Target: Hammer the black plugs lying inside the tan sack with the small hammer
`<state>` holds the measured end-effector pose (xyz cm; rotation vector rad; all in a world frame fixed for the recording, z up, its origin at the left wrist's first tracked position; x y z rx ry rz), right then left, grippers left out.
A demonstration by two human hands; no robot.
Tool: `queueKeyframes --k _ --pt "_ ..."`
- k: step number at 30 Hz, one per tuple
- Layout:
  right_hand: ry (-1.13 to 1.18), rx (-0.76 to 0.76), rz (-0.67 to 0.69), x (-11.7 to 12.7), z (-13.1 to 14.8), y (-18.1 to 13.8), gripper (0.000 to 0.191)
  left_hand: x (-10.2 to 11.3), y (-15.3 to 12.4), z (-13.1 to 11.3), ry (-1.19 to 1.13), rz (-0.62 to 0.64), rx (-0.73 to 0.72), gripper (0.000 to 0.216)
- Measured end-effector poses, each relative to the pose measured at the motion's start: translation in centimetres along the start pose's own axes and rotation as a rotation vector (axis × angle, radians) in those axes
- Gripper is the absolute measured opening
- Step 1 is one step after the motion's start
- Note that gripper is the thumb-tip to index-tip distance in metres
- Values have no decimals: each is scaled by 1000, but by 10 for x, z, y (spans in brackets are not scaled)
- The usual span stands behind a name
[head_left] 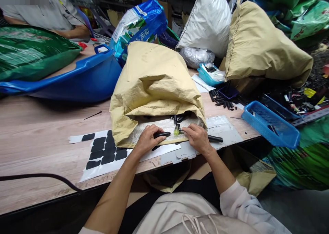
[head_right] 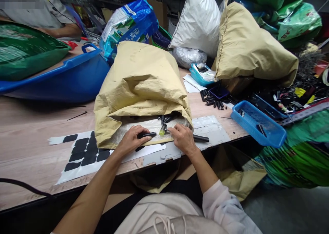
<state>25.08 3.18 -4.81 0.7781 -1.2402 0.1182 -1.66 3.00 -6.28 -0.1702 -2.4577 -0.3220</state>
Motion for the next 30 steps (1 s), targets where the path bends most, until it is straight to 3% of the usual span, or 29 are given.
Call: queueKeyframes --k 17,30 --pt "19 -8 17 -2 4 -3 22 1 -2 -3 46 26 -7 37" --pt "9 -14 25 -4 4 -4 22 0 -3 -3 42 16 -22 33"
Point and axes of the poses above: each hand's wrist, its own y-axis towards the middle knuckle, its own x-axis out of the back of the hand, z = x × y, the point moved 1 cm from there along y, towards the middle knuckle, and after that the axes turned 1 degree about -y, right-handed, at the moved point
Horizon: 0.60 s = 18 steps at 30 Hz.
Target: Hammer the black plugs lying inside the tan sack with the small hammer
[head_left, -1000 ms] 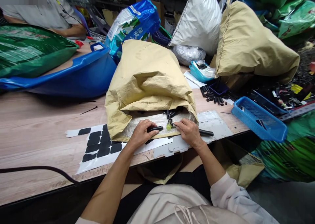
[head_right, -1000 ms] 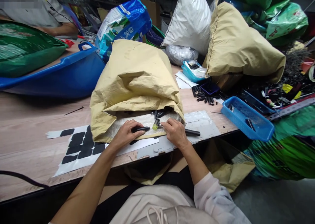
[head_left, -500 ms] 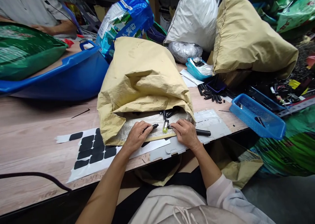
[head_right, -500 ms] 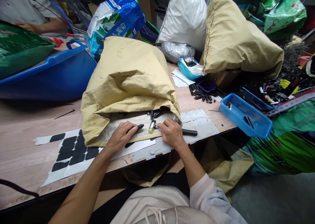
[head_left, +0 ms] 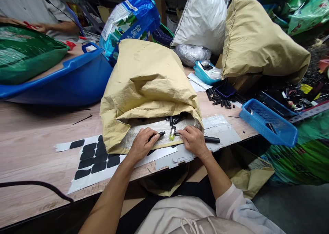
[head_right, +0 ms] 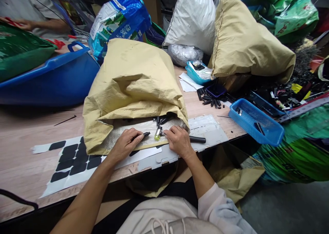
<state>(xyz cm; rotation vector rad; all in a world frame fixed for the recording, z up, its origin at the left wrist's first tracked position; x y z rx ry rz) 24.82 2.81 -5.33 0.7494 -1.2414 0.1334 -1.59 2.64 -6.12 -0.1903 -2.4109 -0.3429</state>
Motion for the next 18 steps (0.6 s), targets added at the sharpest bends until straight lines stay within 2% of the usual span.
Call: queueKeyframes --k 18 --pt "4 15 -38 -1 -1 0 21 1 -1 -4 17 2 10 28"
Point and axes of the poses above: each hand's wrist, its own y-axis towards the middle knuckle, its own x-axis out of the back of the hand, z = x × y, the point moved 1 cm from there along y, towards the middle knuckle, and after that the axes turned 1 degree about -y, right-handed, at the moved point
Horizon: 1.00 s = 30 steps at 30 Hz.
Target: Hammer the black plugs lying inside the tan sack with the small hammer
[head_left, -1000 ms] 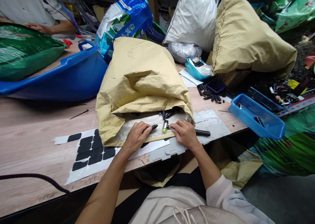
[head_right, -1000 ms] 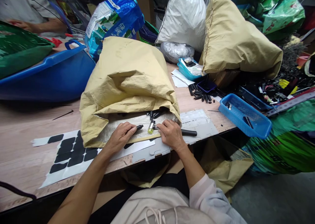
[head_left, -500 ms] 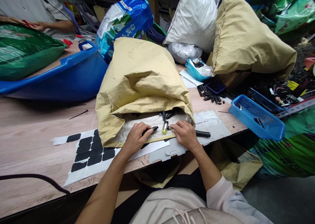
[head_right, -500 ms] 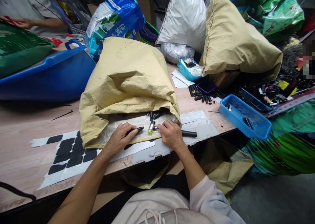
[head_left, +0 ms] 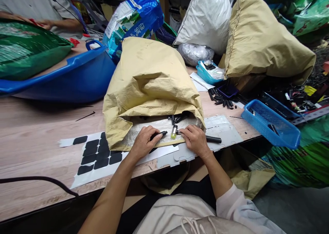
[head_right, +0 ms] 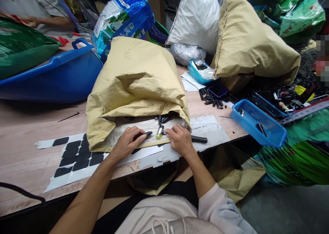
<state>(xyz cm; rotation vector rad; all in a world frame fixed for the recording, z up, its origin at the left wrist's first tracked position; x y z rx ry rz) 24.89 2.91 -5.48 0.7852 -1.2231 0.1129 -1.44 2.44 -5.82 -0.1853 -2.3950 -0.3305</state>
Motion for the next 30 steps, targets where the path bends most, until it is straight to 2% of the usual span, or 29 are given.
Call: queueKeyframes --k 15,30 --pt "9 28 -45 0 0 0 19 2 -1 -4 0 20 -2 28" --pt "29 25 -35 0 0 0 20 1 -1 -1 -1 22 1 22"
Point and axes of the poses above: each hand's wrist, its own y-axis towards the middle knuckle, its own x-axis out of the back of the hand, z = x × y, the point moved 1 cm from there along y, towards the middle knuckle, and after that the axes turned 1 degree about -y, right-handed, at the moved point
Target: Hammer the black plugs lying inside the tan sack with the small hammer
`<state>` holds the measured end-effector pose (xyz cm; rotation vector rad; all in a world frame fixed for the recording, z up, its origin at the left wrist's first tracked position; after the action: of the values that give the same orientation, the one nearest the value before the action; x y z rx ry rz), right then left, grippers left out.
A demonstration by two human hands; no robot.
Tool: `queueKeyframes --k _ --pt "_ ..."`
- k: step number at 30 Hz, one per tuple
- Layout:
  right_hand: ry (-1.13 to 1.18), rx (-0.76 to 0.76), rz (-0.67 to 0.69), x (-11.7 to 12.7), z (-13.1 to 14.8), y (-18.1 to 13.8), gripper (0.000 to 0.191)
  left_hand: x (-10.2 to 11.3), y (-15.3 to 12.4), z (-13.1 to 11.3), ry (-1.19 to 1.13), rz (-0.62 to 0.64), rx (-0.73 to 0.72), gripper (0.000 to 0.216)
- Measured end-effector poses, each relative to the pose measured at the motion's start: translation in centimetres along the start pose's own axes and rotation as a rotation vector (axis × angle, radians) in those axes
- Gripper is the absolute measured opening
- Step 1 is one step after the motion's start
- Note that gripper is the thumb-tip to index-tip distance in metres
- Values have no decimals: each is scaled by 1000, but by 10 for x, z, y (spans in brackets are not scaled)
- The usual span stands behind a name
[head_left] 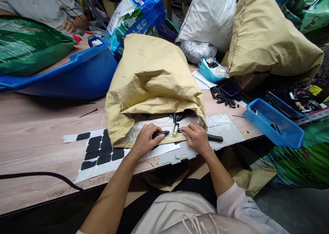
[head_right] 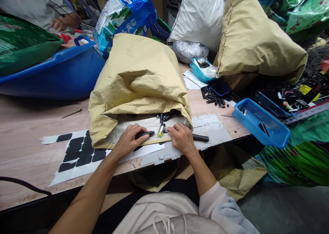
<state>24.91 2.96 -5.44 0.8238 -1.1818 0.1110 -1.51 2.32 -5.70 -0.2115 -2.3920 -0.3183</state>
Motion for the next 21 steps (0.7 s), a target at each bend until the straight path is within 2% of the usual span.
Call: queueKeyframes --k 9,21 --pt "4 -16 28 0 0 0 20 -1 0 1 -6 -6 1 22" --pt "-15 -6 1 -1 0 0 21 -1 -1 2 -5 -8 -1 21"
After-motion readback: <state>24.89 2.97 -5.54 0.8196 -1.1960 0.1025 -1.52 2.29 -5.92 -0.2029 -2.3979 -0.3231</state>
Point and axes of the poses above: each hand's wrist, its own y-axis towards the middle knuckle, its own x-axis out of the back of the hand, z = x × y, the point moved 1 cm from there along y, towards the middle knuckle, and after that the axes turned 1 degree about -y, right-handed, at the moved point
